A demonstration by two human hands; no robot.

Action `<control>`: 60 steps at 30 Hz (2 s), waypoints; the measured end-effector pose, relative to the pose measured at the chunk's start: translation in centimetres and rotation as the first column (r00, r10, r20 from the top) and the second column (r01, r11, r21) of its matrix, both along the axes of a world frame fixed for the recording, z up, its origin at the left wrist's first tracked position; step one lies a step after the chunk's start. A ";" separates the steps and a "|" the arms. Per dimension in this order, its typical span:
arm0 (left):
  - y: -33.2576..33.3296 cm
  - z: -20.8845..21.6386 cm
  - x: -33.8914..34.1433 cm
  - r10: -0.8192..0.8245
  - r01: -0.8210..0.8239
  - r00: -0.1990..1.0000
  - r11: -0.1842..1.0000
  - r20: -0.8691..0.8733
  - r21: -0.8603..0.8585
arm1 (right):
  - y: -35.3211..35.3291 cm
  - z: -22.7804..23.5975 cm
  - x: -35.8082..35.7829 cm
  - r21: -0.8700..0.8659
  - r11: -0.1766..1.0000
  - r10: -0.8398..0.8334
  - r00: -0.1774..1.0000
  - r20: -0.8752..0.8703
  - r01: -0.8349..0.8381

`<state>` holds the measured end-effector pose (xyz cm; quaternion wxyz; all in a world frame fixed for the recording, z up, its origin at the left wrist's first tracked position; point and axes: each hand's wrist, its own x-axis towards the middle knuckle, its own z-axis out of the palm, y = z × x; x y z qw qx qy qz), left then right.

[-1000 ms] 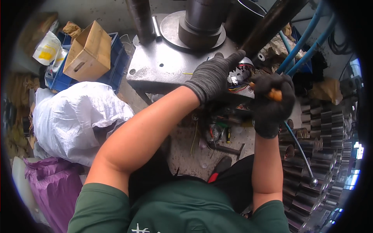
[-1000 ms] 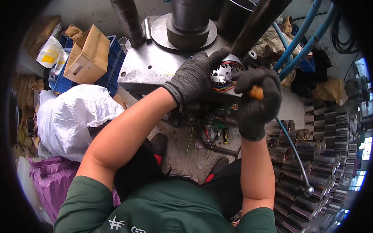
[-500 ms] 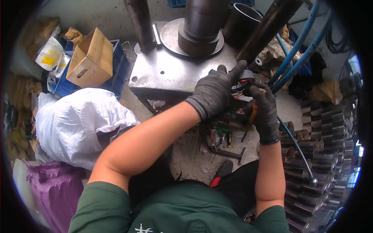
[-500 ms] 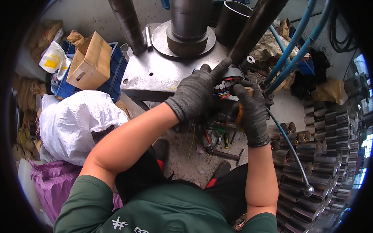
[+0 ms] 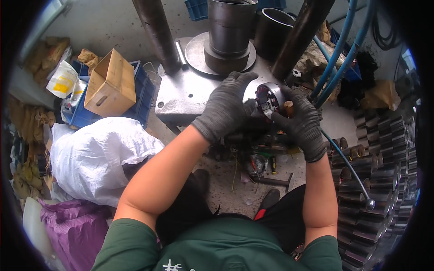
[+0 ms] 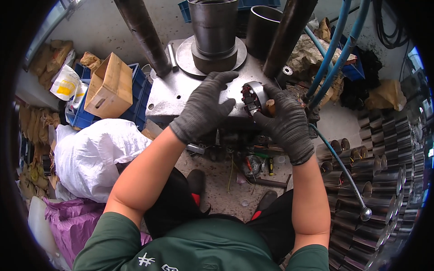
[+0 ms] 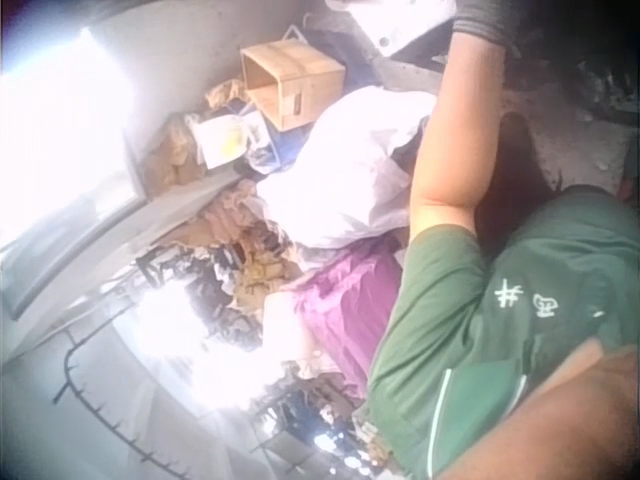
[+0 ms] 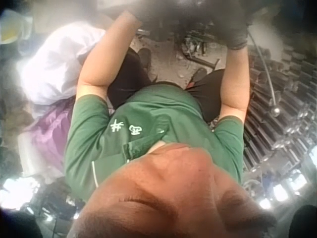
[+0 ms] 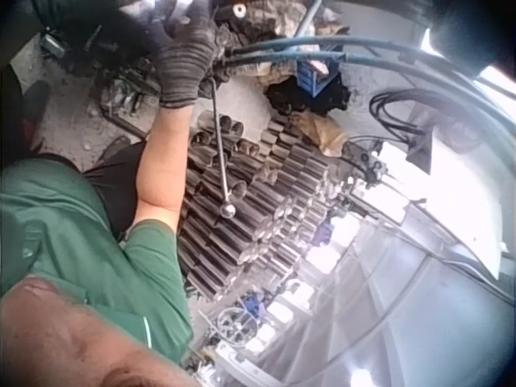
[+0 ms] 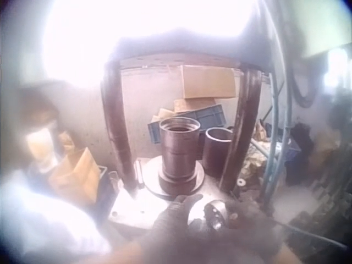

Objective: The person places a metal cylinder into a press, then uses a screwdriver to secure wires inside a stator before placing the stator onto the press.

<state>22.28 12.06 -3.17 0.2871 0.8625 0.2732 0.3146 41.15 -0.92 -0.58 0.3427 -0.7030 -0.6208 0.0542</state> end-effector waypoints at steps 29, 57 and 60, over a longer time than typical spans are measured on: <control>2.2 -2.1 3.8 -0.221 0.164 0.974 0.851 -0.057 -0.499 | 2.4 -1.8 -1.8 0.578 0.799 0.455 0.462 -0.761 0.165; 2.0 -2.6 3.5 -0.165 0.158 0.986 0.887 0.020 -0.434 | 3.7 -3.1 -1.3 0.632 0.775 0.565 0.448 -0.693 0.001; 2.1 -2.3 3.7 -0.163 0.134 0.986 0.884 -0.027 -0.449 | 3.3 -0.7 -1.1 0.689 0.724 0.638 0.352 -0.685 0.029</control>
